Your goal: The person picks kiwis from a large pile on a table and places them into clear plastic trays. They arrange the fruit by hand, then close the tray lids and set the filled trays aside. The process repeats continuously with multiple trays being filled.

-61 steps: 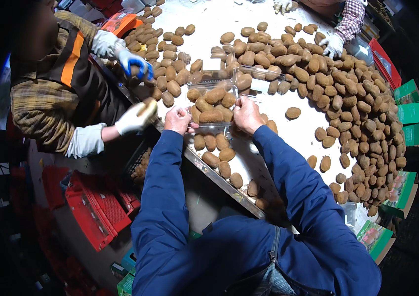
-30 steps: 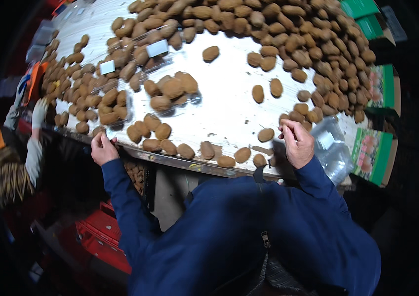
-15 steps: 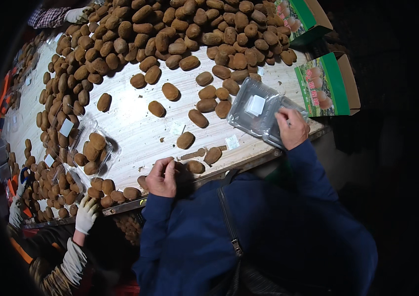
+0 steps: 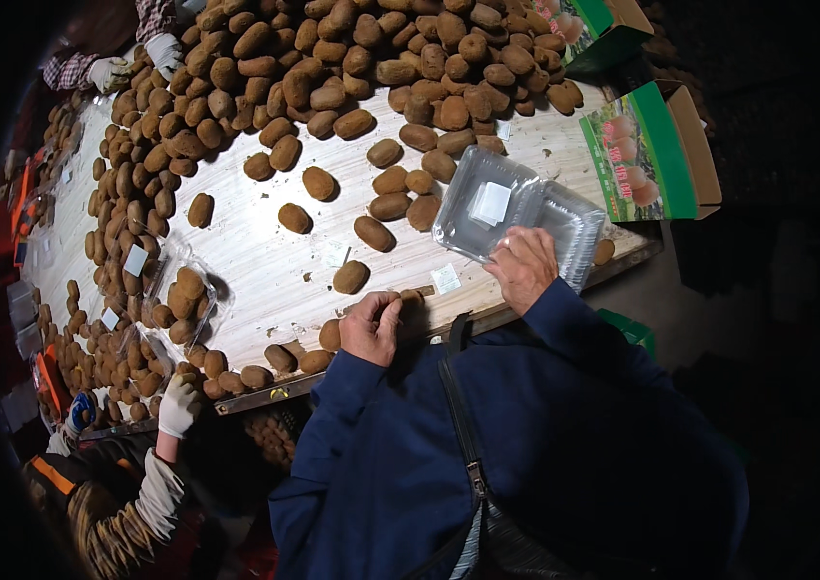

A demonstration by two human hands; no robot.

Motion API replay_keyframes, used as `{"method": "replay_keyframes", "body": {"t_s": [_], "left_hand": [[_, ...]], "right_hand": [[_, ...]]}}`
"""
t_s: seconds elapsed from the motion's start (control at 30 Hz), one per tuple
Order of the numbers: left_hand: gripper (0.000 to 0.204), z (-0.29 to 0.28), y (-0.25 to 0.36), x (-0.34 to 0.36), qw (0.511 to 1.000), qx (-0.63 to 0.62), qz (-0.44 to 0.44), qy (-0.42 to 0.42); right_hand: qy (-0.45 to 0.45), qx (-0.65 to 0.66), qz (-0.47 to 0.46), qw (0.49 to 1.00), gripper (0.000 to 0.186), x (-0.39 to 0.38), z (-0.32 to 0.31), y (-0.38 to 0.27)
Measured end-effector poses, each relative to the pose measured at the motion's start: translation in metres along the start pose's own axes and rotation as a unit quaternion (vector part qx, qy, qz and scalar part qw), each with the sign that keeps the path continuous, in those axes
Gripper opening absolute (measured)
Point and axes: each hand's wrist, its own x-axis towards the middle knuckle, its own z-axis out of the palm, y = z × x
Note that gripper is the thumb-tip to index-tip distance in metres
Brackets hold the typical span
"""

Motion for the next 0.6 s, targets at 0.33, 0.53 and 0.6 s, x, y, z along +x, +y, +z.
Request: {"method": "replay_keyframes", "body": {"t_s": [0.33, 0.53, 0.6], "left_hand": [[0.014, 0.041, -0.001, 0.022, 0.996, -0.009, -0.041, -0.079], [0.014, 0.073, -0.004, 0.040, 0.991, -0.027, -0.022, -0.127], [0.014, 0.085, -0.011, 0.052, 0.990, -0.050, -0.013, -0.128]], "right_hand": [[0.002, 0.028, -0.002, 1.000, 0.007, 0.006, -0.004, 0.000], [-0.007, 0.055, 0.004, 0.998, 0.003, 0.007, -0.005, 0.002], [-0.004, 0.068, 0.000, 0.998, 0.004, 0.009, -0.004, 0.004]]}}
